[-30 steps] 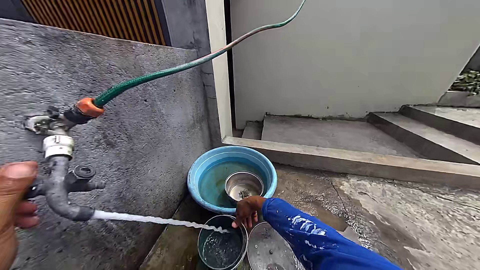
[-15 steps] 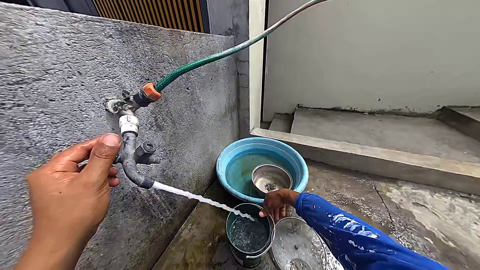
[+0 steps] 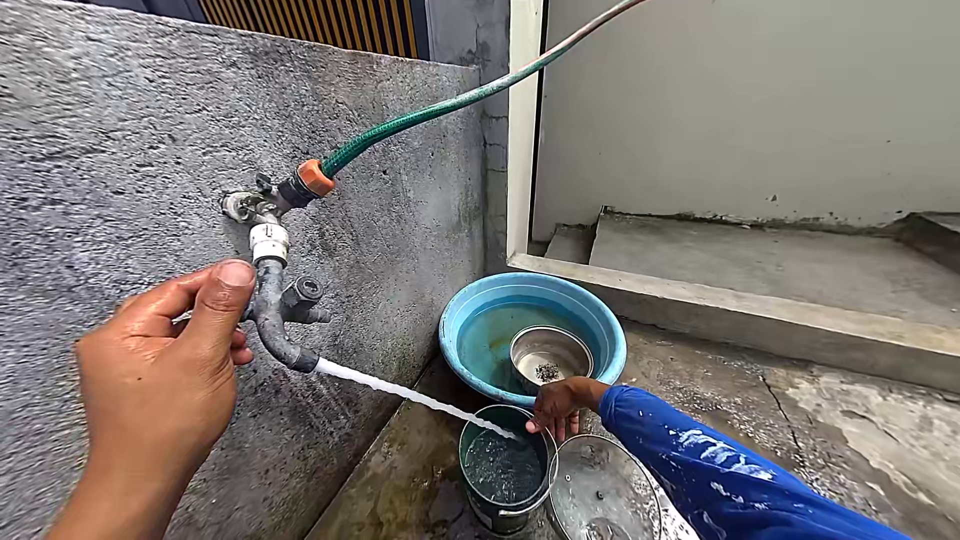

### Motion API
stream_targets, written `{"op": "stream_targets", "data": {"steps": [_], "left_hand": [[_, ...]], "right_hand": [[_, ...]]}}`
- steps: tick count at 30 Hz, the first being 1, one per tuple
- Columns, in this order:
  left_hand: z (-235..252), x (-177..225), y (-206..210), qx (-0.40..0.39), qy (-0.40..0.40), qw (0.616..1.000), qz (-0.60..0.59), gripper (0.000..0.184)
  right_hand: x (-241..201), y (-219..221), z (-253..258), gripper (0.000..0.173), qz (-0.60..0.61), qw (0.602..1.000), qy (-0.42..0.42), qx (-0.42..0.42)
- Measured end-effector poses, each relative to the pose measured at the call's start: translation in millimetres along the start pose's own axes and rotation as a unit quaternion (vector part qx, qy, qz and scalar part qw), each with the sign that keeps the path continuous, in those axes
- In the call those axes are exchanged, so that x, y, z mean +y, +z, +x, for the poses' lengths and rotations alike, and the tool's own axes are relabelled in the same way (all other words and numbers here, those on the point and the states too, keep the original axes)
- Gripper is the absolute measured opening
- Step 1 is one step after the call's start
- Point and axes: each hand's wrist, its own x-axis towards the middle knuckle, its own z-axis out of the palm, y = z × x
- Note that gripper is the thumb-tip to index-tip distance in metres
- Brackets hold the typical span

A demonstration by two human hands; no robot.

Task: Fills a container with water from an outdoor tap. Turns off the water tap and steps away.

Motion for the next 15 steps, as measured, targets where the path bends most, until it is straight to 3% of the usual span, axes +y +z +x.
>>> {"op": "stream_targets", "data": {"steps": [15], "left_hand": [[1.8, -0.6, -0.1, 0.003, -0.003, 1.0, 0.018, 0.038]], "right_hand": [[-0.7, -0.1, 2.5, 0.055, 0.003, 1.0, 0.008, -0.007]]}}
